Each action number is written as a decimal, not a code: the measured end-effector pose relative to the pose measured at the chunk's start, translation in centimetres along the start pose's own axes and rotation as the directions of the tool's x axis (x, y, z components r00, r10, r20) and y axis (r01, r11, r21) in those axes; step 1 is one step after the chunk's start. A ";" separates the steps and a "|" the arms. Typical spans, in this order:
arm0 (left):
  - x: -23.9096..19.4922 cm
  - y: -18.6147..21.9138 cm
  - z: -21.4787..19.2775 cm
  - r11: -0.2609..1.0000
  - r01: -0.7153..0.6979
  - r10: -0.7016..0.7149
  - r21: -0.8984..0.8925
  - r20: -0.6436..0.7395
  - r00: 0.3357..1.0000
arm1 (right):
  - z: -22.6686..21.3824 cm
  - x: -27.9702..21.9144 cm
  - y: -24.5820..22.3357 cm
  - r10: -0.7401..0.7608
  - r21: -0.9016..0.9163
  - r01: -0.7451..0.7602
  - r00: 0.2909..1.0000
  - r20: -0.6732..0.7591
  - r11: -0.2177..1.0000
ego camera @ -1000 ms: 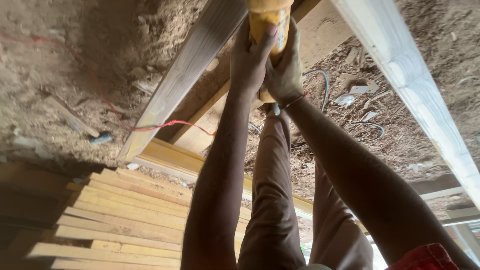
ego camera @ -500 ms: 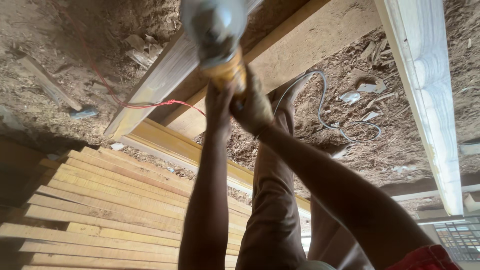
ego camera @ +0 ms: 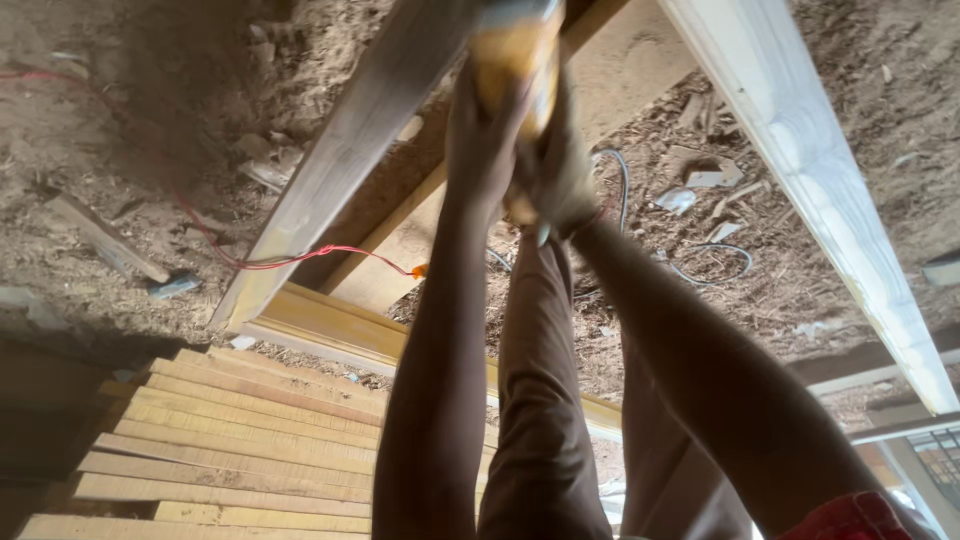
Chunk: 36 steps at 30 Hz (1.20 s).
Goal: The person uses a yellow power sander to smooth the surface of wooden beams on a ceiling or floor structure. They move the sander back and forth along the beams, occasionally repositioning their bare feet for stability.
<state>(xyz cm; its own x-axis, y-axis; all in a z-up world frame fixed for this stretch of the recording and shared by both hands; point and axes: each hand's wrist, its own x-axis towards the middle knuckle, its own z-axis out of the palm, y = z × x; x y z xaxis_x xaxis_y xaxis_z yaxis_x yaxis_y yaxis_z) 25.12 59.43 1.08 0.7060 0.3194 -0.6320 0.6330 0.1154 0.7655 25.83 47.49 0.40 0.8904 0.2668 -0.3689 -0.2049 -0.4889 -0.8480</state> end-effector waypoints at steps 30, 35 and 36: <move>-13.3 -7.8 24.3 0.978 0.046 -0.128 0.203 0.410 0.903 | -19.1 -19.3 14.4 0.333 0.426 -0.243 0.931 -0.152 0.872; -18.3 -11.0 28.8 0.975 0.068 -0.161 0.209 0.467 0.870 | -22.0 -25.2 18.6 0.358 0.454 -0.236 0.911 -0.203 0.859; -19.3 -11.7 29.8 0.977 0.064 -0.158 0.202 0.492 0.856 | -22.5 -26.6 19.6 0.372 0.450 -0.245 0.902 -0.218 0.859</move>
<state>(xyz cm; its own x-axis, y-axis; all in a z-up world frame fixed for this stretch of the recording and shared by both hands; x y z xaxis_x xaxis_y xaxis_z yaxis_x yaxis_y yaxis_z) 13.53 23.91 0.69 0.6609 -0.2079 -0.7211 0.7279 -0.0564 0.6834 7.29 12.13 2.09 0.8161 -0.1223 -0.5648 -0.5767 -0.1110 -0.8094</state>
